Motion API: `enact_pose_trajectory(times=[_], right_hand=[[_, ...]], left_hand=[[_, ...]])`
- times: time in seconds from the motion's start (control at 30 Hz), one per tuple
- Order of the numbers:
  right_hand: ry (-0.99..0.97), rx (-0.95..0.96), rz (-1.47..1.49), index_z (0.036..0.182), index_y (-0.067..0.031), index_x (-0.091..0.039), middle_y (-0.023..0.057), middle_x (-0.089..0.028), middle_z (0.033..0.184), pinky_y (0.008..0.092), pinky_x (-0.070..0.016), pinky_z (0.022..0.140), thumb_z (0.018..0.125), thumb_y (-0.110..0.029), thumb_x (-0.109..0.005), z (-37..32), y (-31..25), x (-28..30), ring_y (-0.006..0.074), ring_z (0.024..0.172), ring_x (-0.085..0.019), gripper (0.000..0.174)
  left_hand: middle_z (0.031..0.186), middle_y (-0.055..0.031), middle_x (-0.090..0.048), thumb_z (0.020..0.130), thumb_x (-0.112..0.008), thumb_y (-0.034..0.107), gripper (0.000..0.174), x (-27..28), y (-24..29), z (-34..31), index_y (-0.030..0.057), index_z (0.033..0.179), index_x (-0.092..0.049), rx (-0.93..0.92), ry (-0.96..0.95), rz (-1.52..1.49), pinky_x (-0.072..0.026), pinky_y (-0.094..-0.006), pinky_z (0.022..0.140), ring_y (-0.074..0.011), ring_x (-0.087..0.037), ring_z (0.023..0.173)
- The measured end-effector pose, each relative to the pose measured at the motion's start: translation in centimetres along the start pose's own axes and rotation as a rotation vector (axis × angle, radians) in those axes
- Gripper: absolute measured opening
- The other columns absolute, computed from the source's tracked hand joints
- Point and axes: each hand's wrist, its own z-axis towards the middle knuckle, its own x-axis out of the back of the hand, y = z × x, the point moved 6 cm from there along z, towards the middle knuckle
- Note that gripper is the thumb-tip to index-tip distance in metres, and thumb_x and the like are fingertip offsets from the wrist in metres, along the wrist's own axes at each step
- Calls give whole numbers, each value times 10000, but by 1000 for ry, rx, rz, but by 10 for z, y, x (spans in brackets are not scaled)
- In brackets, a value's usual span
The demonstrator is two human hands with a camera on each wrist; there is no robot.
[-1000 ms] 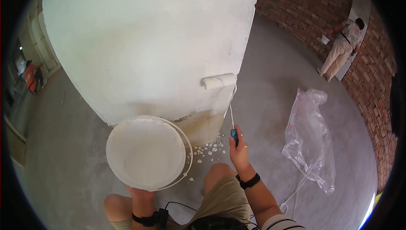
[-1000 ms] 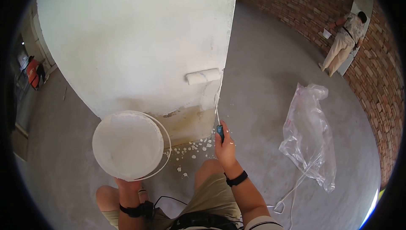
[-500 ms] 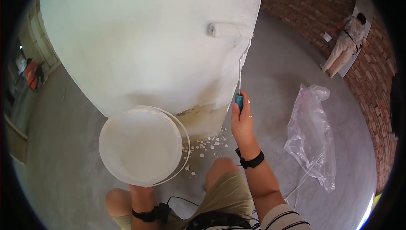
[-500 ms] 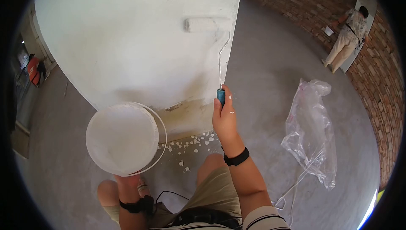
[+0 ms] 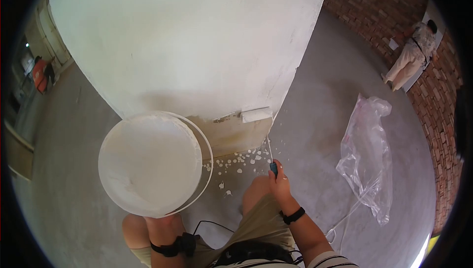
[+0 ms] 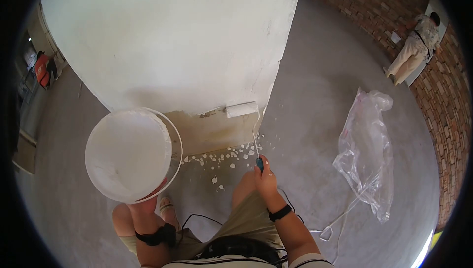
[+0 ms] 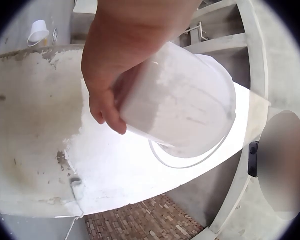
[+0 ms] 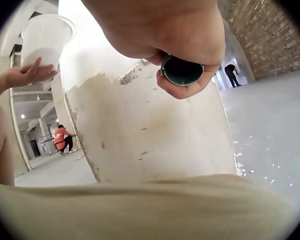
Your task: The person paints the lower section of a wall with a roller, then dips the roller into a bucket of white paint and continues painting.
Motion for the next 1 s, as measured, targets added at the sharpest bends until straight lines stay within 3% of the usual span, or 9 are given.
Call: enact_pose_trajectory(times=[0.13,0.2,0.33,0.4,0.53,0.63,0.7,0.9,1.0], right_hand=[[44,54,111,1246,-35,-433,241,-603,1006,397,-482,777,894,-137,-524,-9,-21,7,389,887,-613,378],[107,173,173,1223,-5,-453,218,-606,961,380,-487,753,900,-145,-532,2,-51,16,324,821,-621,361],[88,134,272,1171,15,-453,160,-605,856,355,-487,694,910,-159,-532,32,-86,13,258,725,-594,323],[4,132,534,1120,-19,-432,15,-474,693,216,-379,439,940,-166,-479,44,-116,8,60,499,-452,237],[-178,2,591,1106,-25,-416,9,-459,687,211,-386,436,951,-189,-462,58,-113,-14,47,502,-451,230],[-55,84,248,1097,-7,-424,77,-514,712,285,-437,492,952,-230,-457,58,-73,-35,151,536,-525,268],[59,186,129,1102,14,-417,245,-592,802,462,-450,616,926,-221,-497,43,-66,-38,449,734,-577,304],[-150,-112,-12,1158,24,-406,318,-586,896,527,-440,682,931,-303,-470,5,-13,-73,482,835,-566,403],[-161,-115,-46,1183,37,-393,324,-587,898,529,-450,691,931,-319,-465,-1,-5,-77,482,832,-570,442]], left_hand=[[1357,-104,-417,851,-472,548,631,5,7,-4,176,1353,-381,-14,15,16,-407,-629,877,-383,-445,1178],[1357,-105,-417,851,-473,548,631,7,7,-4,176,1353,-380,-19,17,21,-408,-628,876,-384,-446,1177],[1356,-106,-418,851,-474,546,632,10,9,-6,175,1353,-380,-28,21,33,-411,-626,874,-385,-448,1175],[1355,-107,-419,851,-474,545,632,13,11,-5,174,1354,-379,-35,22,42,-413,-625,873,-385,-448,1174],[1354,-108,-420,851,-475,544,632,14,15,-5,173,1354,-379,-46,23,57,-416,-623,871,-386,-450,1172],[1353,-109,-420,851,-476,543,633,15,15,-2,172,1354,-378,-51,23,63,-418,-621,870,-387,-451,1170],[1352,-109,-421,851,-477,542,633,17,14,-5,172,1355,-378,-50,27,71,-419,-620,869,-388,-452,1169],[1351,-111,-422,851,-478,540,633,16,10,-5,170,1355,-377,-47,15,88,-424,-618,866,-390,-455,1166],[1350,-112,-423,852,-479,539,634,15,6,-9,169,1356,-376,-43,11,94,-426,-616,864,-391,-456,1165]])
